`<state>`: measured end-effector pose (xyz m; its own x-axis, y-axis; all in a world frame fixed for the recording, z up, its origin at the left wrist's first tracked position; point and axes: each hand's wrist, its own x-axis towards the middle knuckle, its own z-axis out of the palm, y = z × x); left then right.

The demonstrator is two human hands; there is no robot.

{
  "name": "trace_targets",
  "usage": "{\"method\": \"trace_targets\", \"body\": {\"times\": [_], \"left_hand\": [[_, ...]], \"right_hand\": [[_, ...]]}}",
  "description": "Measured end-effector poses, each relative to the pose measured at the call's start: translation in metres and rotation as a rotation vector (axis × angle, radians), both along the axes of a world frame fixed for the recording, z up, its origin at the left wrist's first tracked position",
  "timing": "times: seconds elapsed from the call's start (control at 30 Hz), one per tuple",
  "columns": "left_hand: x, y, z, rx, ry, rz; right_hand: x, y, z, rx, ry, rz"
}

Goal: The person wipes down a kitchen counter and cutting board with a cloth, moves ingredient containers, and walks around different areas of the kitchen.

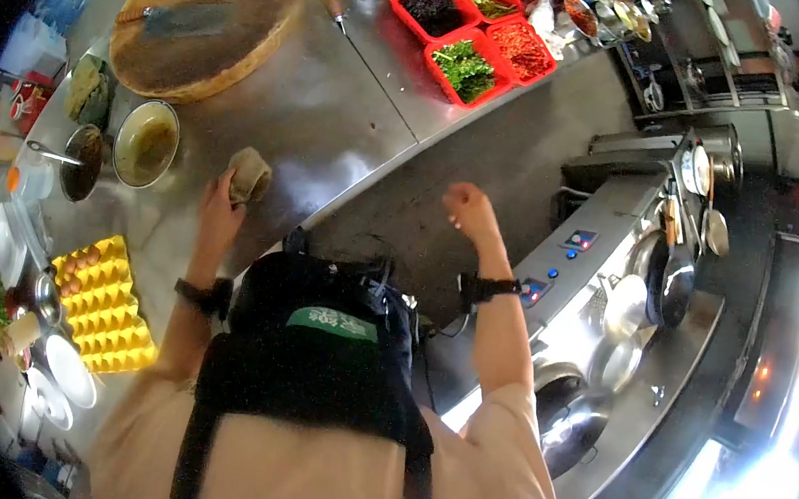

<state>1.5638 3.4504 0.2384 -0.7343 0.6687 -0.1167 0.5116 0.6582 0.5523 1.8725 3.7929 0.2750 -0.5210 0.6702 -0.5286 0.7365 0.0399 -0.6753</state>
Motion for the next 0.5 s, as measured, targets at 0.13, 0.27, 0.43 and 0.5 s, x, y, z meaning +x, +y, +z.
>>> {"method": "trace_targets", "body": {"times": [0.13,0.27,0.43,0.5], "left_hand": [[0.007,0.071,-0.004,0.012,0.049,-0.01],[0.027,0.145,-0.007,0.037,0.065,0.002],[0.057,0.25,0.017,-0.003,-0.036,0.0],[0.074,0.283,0.008,0.068,-0.085,-0.138]], "right_hand": [[-0.025,0.082,-0.02,-0.225,0.253,-0.331],[-0.054,0.163,-0.056,-0.374,0.318,-0.353],[-0.086,0.197,-0.027,0.18,0.267,0.502],[-0.1,0.202,-0.013,0.091,0.404,0.75]]}}
